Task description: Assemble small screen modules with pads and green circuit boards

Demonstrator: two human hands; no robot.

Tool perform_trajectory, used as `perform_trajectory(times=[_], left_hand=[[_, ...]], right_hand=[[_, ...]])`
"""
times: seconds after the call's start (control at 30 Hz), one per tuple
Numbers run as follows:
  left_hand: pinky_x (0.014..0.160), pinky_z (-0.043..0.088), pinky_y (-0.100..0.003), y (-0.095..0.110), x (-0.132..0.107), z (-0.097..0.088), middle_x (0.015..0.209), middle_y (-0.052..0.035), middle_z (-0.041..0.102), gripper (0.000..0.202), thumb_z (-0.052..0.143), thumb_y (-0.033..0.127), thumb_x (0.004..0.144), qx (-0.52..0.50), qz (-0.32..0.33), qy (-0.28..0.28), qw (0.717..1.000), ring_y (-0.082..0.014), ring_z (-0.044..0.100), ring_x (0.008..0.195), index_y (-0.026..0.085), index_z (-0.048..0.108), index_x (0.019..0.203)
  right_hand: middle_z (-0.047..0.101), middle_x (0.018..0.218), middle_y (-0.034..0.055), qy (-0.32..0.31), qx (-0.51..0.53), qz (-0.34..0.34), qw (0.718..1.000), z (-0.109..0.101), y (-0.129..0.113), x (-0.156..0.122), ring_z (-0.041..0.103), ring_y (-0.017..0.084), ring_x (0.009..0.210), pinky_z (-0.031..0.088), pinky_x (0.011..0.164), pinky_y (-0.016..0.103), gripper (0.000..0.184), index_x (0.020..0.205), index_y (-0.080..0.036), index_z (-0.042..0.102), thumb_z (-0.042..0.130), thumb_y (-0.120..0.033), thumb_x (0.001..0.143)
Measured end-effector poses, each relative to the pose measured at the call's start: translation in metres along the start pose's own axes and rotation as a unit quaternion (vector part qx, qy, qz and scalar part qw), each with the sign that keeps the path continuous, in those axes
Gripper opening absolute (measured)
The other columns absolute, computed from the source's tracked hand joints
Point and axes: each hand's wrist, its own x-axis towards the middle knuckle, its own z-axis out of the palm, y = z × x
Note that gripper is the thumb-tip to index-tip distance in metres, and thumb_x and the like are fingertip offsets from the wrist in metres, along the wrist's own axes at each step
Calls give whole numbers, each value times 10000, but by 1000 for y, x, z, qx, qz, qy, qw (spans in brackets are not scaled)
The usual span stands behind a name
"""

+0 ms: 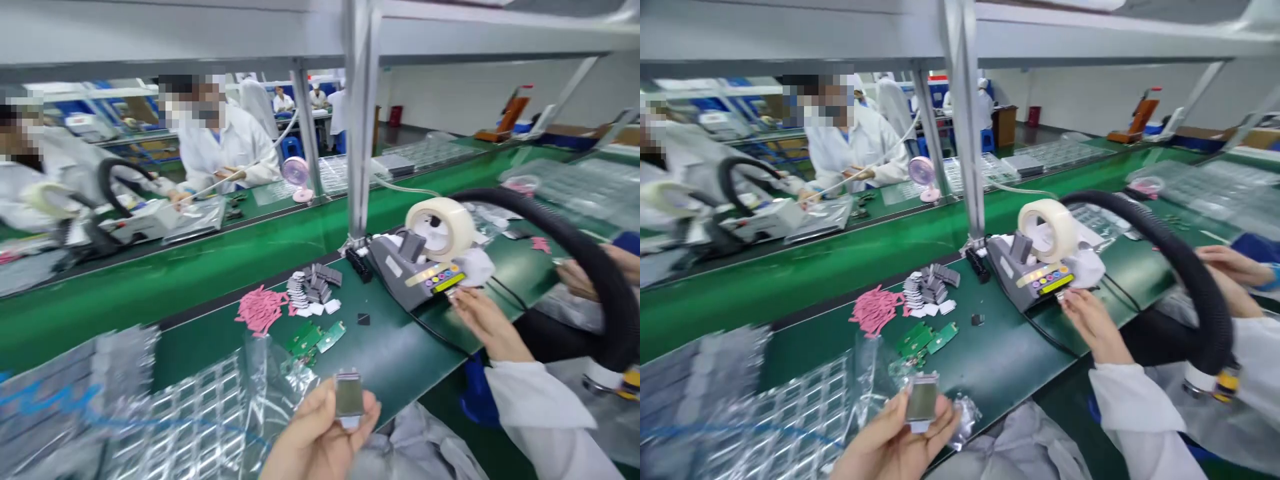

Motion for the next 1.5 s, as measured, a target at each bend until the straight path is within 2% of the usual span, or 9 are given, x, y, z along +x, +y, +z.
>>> perform_trajectory(times=[0.13,0.2,0.3,0.4,0.5,0.67,1.07,1.37,1.5], left_hand=[[957,451,-340,-1,-4,5,733,-55,710,144,749,261,678,14,29,-64,997,-152,665,800,135,688,713],[932,457,-325,1,-5,3,737,-56,711,153,748,270,683,15,32,-69,997,-148,662,794,135,685,720],[933,451,-321,3,-6,-1,735,-41,701,146,751,261,680,8,39,-58,998,-148,661,802,139,678,714],[950,446,-334,4,-4,-4,737,-29,692,143,754,252,674,2,60,-50,997,-153,657,816,137,672,695],[969,438,-342,5,0,-8,789,-34,706,92,705,231,730,-1,85,-41,996,-154,653,865,142,684,716],[974,427,-338,9,-6,-15,823,-34,697,86,681,235,754,15,100,-32,994,-164,638,910,149,691,754],[915,429,-316,9,-20,-23,837,-38,683,132,705,271,728,9,120,-6,993,-157,625,862,151,650,721],[823,438,-283,12,-30,-26,783,-48,696,138,683,274,752,10,124,-48,991,-146,623,799,138,656,758],[820,437,-301,13,-30,-24,775,-44,681,159,683,290,750,19,114,-36,993,-145,607,785,137,641,735]], right_hand=[[567,765,-34,13,64,27,997,3,12,-17,558,78,614,485,541,201,120,835,-159,544,607,-256,864],[579,722,-46,-17,63,52,997,8,17,-39,560,78,592,480,530,183,236,810,-189,525,732,-278,741],[600,622,-37,-121,27,104,987,23,20,-82,551,105,537,462,503,203,461,914,-200,554,851,-261,566],[555,499,-46,-255,2,137,957,47,15,-121,494,99,464,392,463,204,421,878,-178,555,842,-285,590],[595,565,-46,-395,22,139,908,70,6,-143,491,75,486,351,477,175,400,928,-205,506,789,-335,677],[602,591,-56,-451,47,142,880,94,-5,-157,508,65,478,372,475,161,411,964,-220,472,772,-325,705],[724,670,-24,-413,-93,-90,901,148,-78,-168,681,126,574,547,512,142,191,799,-289,702,778,-164,676],[698,673,-36,-520,-196,-227,800,163,-97,-163,643,96,566,530,543,152,105,810,-265,712,703,-166,775],[649,768,-10,-532,-213,-273,772,168,-98,-164,628,134,736,531,645,235,84,778,-244,636,609,-222,853]])
